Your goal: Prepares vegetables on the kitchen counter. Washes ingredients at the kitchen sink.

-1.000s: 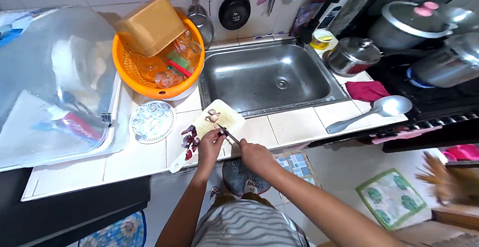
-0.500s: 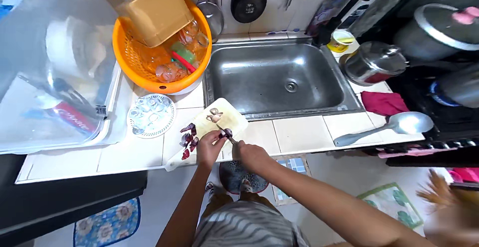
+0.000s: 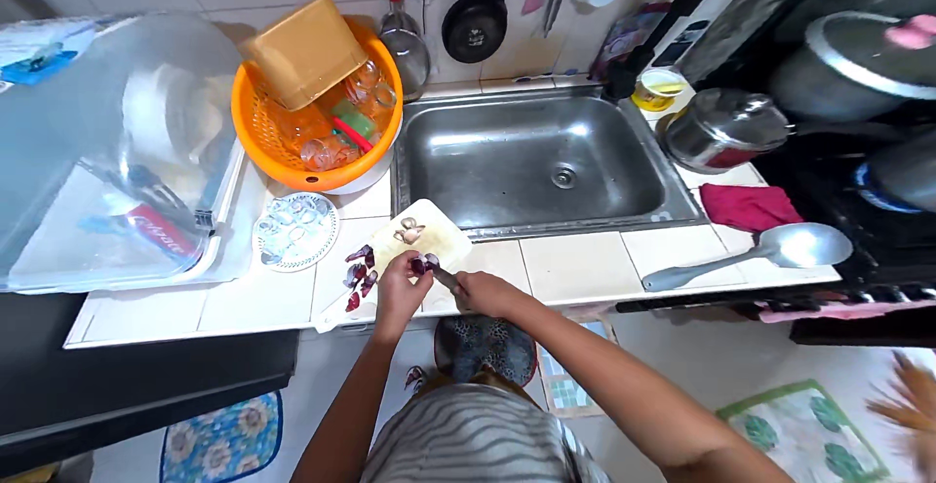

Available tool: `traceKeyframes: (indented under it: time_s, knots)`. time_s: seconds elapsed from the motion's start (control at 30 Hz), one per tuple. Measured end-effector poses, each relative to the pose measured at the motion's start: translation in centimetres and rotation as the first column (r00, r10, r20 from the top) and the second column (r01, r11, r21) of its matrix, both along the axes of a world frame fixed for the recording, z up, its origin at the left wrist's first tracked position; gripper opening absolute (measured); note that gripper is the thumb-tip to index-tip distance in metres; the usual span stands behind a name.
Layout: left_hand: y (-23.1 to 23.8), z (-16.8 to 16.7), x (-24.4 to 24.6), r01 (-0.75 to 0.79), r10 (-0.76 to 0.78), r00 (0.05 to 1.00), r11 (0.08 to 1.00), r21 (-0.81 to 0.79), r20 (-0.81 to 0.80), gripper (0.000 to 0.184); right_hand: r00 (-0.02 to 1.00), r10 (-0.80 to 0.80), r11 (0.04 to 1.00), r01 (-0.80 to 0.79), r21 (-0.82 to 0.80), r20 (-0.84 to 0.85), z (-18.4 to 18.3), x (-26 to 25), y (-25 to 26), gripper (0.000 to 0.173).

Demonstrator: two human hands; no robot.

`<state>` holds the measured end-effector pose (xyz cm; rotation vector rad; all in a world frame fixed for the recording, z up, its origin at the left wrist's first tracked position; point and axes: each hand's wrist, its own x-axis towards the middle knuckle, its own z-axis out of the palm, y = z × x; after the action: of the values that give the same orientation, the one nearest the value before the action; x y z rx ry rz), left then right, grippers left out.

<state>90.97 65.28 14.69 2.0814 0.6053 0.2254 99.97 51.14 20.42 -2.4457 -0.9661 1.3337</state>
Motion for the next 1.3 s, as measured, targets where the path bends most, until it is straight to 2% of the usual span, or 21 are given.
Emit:
traceKeyframes:
  time_s: [0.1, 0.23, 0.43, 0.6, 0.77, 0.87, 1.3]
  knots:
    - [0.1, 1.1, 0.0, 0.020, -0.014, 0.997, 0.996, 0.082, -0.069, 0.040, 1.000, 0.003, 1.000, -0.003, -0.018, 0.002, 0.5, -0.3, 0.1, 0.037]
    - [0.3, 2.1, 0.3, 0.179, -0.121, 0.957, 0.962, 0.207, -0.265, 0.039, 1.000, -0.029, 1.000, 0.029, 0.005, 0.011, 0.6, -0.5, 0.1, 0.038]
    - [0.2, 1.8, 0.7, 0.325, -0.232, 0.903, 0.920, 0.221, -0.361, 0.041, 0.996, -0.084, 0.996, 0.084, -0.017, 0.005, 0.5, -0.8, -0.2, 0.037]
    - [0.7, 1.8, 0.6, 0.305, -0.221, 0.905, 0.933, 0.191, -0.363, 0.038, 0.989, -0.148, 0.989, 0.149, 0.009, -0.018, 0.4, -1.5, -0.3, 0.039]
    - [0.8, 2.5, 1.0, 0.333, -0.196, 0.841, 0.922, 0.197, -0.504, 0.035, 0.986, -0.168, 0.986, 0.168, -0.001, -0.013, 0.8, -2.4, -0.2, 0.039]
    - [0.8, 3.1, 1.0, 0.348, -0.188, 0.822, 0.913, 0.212, -0.537, 0.033, 0.985, -0.173, 0.985, 0.173, 0.003, -0.023, 1.1, -2.7, -0.2, 0.039]
    - [1.4, 2.5, 0.7, 0.321, -0.184, 0.841, 0.927, 0.195, -0.509, 0.031, 0.970, -0.210, 0.978, 0.209, -0.023, -0.127, 1.7, -2.8, 0.3, 0.039]
